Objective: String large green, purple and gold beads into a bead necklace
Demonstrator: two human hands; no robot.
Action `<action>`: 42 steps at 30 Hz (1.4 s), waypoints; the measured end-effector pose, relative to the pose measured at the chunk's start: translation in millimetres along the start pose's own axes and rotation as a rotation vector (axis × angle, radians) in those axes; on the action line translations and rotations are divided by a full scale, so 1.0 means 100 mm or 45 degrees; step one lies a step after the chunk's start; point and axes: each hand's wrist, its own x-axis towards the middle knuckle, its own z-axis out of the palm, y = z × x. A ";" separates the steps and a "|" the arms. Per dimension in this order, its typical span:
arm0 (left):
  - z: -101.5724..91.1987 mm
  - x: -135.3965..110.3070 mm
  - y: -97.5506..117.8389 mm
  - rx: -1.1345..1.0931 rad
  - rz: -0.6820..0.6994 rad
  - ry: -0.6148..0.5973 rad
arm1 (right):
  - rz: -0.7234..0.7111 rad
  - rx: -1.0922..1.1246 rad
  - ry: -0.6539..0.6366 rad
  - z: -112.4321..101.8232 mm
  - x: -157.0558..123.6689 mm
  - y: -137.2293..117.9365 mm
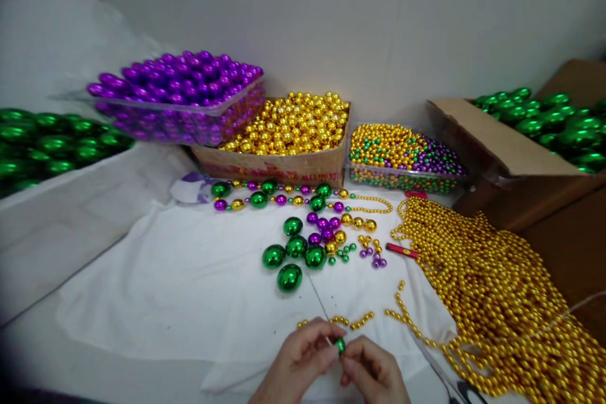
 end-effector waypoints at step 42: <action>-0.04 1.65 0.62 1.510 0.506 0.330 | 0.151 0.117 0.539 -0.30 -0.21 0.04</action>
